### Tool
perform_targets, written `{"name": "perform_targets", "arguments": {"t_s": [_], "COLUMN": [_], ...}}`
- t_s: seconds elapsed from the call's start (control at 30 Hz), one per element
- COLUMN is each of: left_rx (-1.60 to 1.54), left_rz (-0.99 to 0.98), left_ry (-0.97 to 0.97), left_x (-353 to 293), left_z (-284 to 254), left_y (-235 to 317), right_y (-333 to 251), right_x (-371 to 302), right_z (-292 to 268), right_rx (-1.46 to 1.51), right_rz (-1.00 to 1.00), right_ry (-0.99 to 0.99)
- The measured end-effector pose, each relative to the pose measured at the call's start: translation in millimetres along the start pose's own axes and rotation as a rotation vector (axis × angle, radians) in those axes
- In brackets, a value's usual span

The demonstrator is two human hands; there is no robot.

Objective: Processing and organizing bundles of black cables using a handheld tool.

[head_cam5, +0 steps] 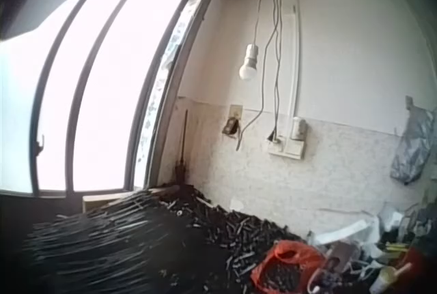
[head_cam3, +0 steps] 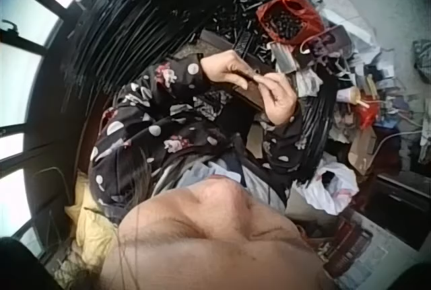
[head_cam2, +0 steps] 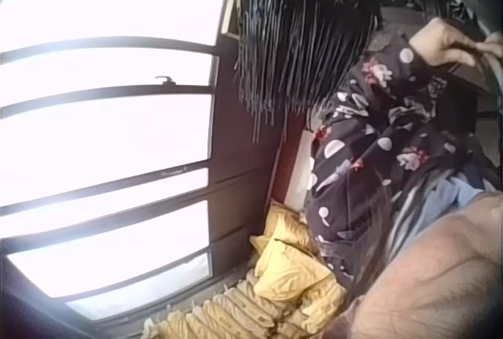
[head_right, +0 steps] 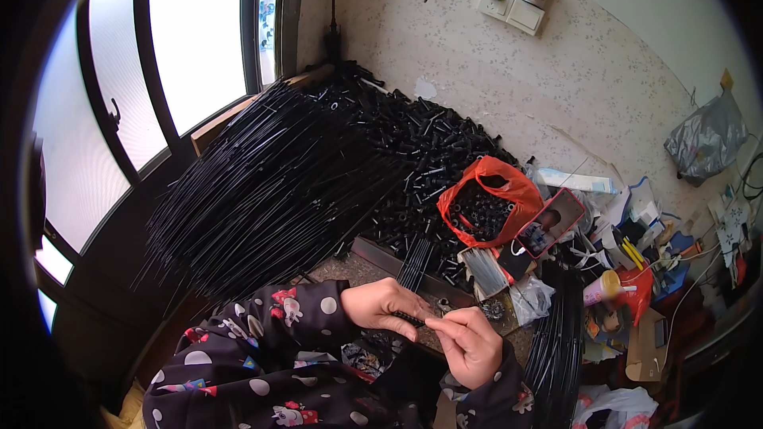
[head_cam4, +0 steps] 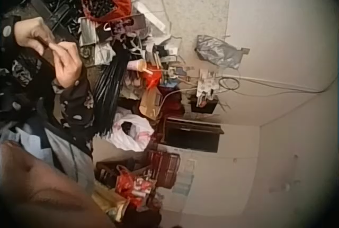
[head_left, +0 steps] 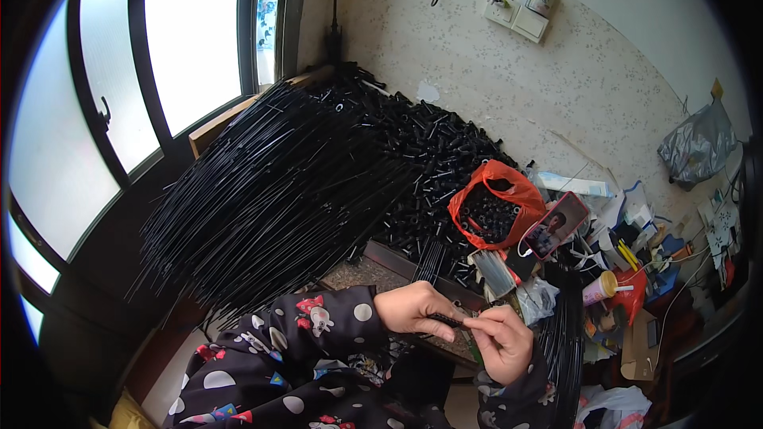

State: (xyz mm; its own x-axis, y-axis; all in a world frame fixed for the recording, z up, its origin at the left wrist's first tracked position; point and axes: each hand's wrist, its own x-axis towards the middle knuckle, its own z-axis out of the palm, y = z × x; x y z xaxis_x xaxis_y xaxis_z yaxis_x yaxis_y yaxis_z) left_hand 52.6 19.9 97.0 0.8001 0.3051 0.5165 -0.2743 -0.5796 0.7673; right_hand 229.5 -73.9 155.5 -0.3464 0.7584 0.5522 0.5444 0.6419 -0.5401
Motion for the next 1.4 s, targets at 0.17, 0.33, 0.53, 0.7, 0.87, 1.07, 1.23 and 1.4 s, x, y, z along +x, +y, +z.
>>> {"name": "perform_targets", "arguments": {"t_s": [0.17, 0.33, 0.53, 0.7, 0.87, 1.07, 1.23, 1.4], "left_rx": [-0.013, 0.270, 1.006, 1.195, 1.088, 0.937, 0.903, 1.214], "left_rz": [-0.020, -0.259, -0.463, -0.275, -0.323, -0.350, -0.234, -0.158], "left_ry": [-0.007, -0.110, -0.195, -0.113, -0.309, -0.377, -0.156, -0.213], "left_x": [2, -25, -54, -63, -79, -86, -72, -73], "left_z": [1, 18, 40, 51, 43, 34, 25, 19], "left_y": [1, -29, -68, -108, -71, -59, -92, -120], "right_y": [-6, -15, -21, -16, 15, 105, 55, 54], "right_x": [6, 22, 14, 18, 36, 17, -19, -20], "right_z": [11, 22, 24, 26, 5, 26, 85, 98], "right_rx": [0.052, -0.153, 0.040, 0.386, 0.783, 0.324, 1.525, 1.404], "right_rz": [0.063, -0.061, 0.107, -0.005, 0.110, 0.421, 0.531, 0.467], "right_ry": [0.012, 0.000, -0.050, -0.425, -0.869, -0.235, -0.621, -0.453]}}
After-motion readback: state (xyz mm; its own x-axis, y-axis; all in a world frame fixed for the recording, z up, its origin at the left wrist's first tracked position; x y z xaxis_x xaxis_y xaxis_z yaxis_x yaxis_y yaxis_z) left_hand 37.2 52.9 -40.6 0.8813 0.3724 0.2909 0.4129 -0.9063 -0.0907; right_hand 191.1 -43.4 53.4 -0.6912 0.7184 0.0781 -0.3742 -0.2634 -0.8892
